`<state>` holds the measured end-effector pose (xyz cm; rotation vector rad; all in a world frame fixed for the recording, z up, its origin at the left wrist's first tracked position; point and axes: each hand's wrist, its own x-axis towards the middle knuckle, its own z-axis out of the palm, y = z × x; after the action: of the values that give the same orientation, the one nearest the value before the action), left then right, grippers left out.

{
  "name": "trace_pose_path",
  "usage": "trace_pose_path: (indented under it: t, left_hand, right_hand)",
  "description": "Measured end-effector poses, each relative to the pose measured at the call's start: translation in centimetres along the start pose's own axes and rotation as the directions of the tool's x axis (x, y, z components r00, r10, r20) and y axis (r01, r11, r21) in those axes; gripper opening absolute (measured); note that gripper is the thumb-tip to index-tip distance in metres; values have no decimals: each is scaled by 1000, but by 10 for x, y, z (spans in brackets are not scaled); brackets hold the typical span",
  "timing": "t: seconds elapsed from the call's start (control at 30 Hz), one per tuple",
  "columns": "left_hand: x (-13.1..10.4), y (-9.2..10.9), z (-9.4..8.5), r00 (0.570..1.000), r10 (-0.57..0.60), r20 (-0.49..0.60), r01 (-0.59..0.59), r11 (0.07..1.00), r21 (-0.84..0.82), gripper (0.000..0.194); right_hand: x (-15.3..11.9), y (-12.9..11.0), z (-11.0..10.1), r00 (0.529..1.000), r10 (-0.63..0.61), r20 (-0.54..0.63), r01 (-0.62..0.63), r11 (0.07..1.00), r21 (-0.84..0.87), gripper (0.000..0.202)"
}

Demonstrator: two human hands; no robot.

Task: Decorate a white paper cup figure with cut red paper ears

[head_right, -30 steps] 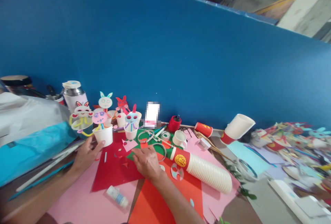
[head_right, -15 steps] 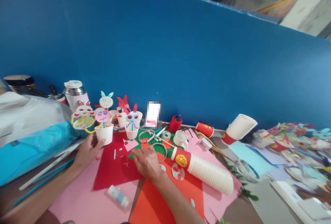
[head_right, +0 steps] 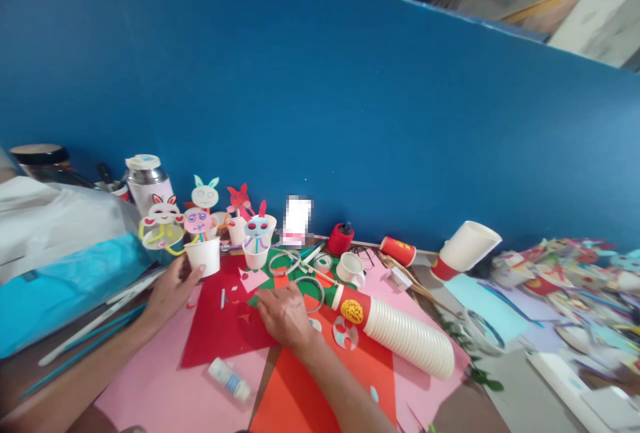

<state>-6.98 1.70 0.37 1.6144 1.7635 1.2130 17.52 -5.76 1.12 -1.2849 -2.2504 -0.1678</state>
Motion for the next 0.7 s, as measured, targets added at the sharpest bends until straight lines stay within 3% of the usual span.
trace_pose_path:
  t: [0.13,0.7]
  left_hand:
    - [1,-5,-2,997,31,75,-35,998,49,47]
    - [0,-14,-1,982,128,142,-124,992,-38,51]
  right_hand:
    - [0,-1,-1,1000,-3,-5,3,1000,10,16]
    - [1,-2,-4,997,-43,-62,44,999,4,17]
